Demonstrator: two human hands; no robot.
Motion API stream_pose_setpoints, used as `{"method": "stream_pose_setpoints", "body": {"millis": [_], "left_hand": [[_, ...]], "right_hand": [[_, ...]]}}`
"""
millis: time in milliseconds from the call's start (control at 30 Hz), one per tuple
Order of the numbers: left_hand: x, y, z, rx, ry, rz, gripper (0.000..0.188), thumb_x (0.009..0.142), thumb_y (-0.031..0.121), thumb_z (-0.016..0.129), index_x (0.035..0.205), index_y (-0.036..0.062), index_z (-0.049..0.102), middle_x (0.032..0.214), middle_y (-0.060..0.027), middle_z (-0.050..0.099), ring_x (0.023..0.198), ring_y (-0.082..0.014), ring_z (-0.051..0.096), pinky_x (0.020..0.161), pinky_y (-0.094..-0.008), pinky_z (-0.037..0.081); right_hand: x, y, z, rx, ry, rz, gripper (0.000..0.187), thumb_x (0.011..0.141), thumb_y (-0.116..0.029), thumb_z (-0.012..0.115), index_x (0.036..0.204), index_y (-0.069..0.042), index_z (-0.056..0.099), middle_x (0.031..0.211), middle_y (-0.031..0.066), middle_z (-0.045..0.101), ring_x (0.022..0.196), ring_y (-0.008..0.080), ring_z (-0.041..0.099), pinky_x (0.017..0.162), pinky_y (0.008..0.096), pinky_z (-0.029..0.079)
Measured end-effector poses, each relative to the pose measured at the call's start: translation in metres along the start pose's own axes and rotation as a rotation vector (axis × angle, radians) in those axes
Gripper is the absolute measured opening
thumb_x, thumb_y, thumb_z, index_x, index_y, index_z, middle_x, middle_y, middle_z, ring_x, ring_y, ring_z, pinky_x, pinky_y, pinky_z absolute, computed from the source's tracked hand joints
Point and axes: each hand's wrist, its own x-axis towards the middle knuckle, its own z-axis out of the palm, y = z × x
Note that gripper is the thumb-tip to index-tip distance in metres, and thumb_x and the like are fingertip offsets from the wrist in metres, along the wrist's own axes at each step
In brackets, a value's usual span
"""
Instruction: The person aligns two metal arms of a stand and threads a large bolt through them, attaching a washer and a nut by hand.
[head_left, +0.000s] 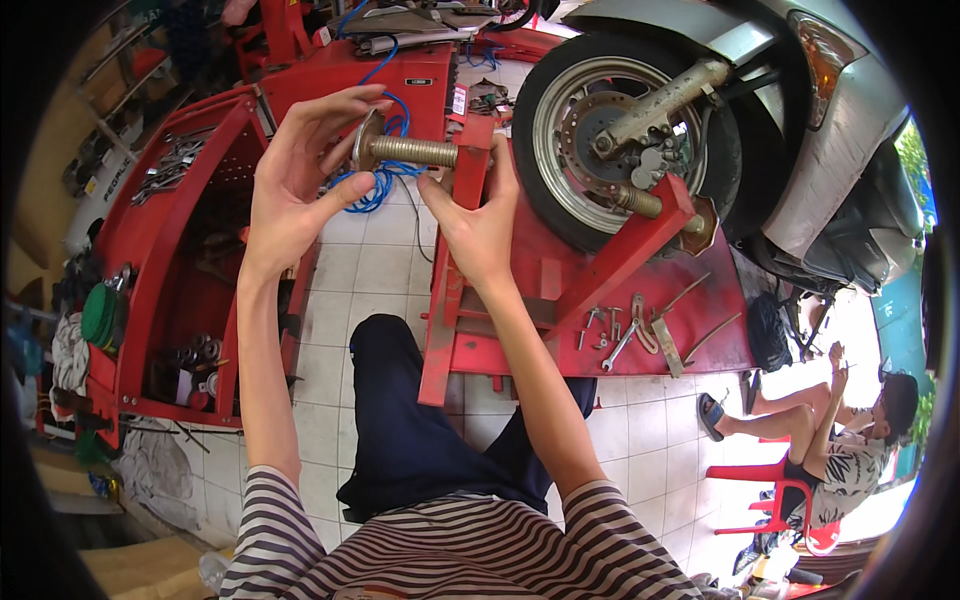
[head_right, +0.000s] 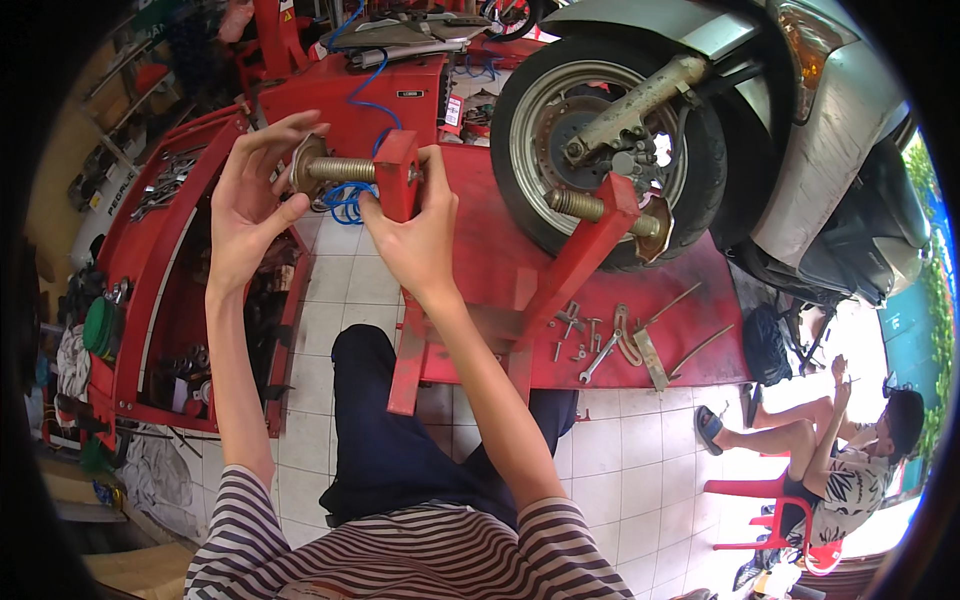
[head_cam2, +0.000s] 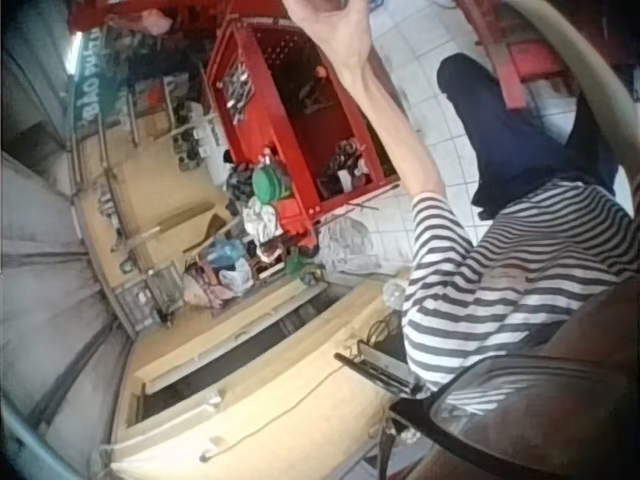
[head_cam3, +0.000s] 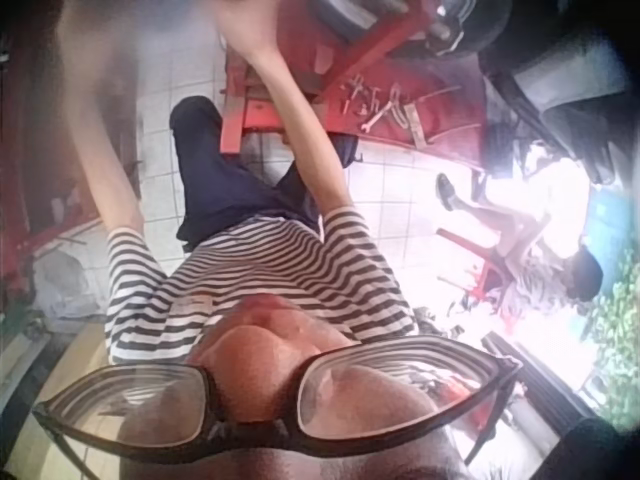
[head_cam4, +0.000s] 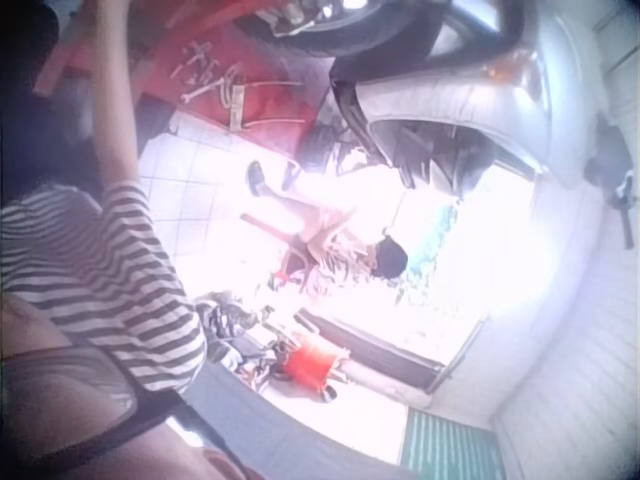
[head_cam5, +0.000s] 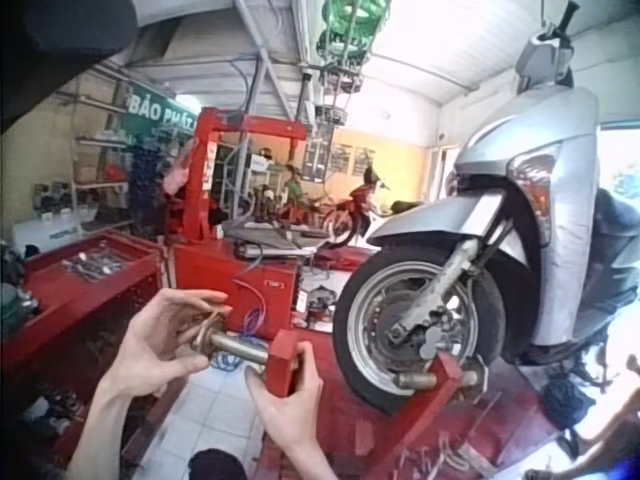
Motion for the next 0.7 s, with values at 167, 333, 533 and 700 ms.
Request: {"method": "stream_pose_setpoints", "body": {"millis": [167,333,533,700], "left_hand": [[-0.002,0.004,0.001,0.047,-0.001,-0.237,0.040,0.101,0.022,0.057,0.135,0.0020,0.050,0.121,-0.0103,0.060,0.104,-0.0137,0.058,0.090,-0.0284,0.047],[0.007,0.014,0.001,-0.021,-0.037,-0.301,0.037,0.097,0.017,0.062,0.130,0.0012,0.055,0.116,-0.0081,0.062,0.104,-0.0150,0.061,0.089,-0.0293,0.049],[0.010,0.001,-0.009,-0.041,-0.047,-0.075,0.041,0.070,-0.011,0.077,0.107,-0.0006,0.064,0.113,-0.0097,0.064,0.118,-0.0236,0.059,0.097,-0.0390,0.052],[0.005,0.003,0.005,-0.163,0.026,0.025,0.038,0.071,-0.012,0.076,0.105,-0.0004,0.064,0.110,-0.0095,0.064,0.123,-0.0274,0.057,0.103,-0.0388,0.048]], "right_hand": [[0.000,0.001,0.000,0.026,0.021,0.002,0.034,0.075,-0.003,0.073,0.097,-0.003,0.047,0.071,0.0032,0.056,0.065,0.0065,0.050,0.059,0.0267,0.043],[-0.001,-0.004,0.001,0.050,0.016,0.061,0.034,0.076,-0.003,0.074,0.098,-0.003,0.048,0.073,0.0021,0.057,0.065,0.0055,0.049,0.059,0.0256,0.043],[-0.001,-0.001,0.001,0.027,0.019,0.050,0.034,0.076,-0.003,0.074,0.099,-0.003,0.049,0.074,0.0025,0.057,0.066,0.0064,0.049,0.060,0.0264,0.043],[-0.001,-0.004,0.001,0.030,0.018,0.050,0.033,0.076,-0.002,0.073,0.099,-0.003,0.049,0.073,0.0033,0.057,0.066,0.0070,0.049,0.060,0.0267,0.043]]}}
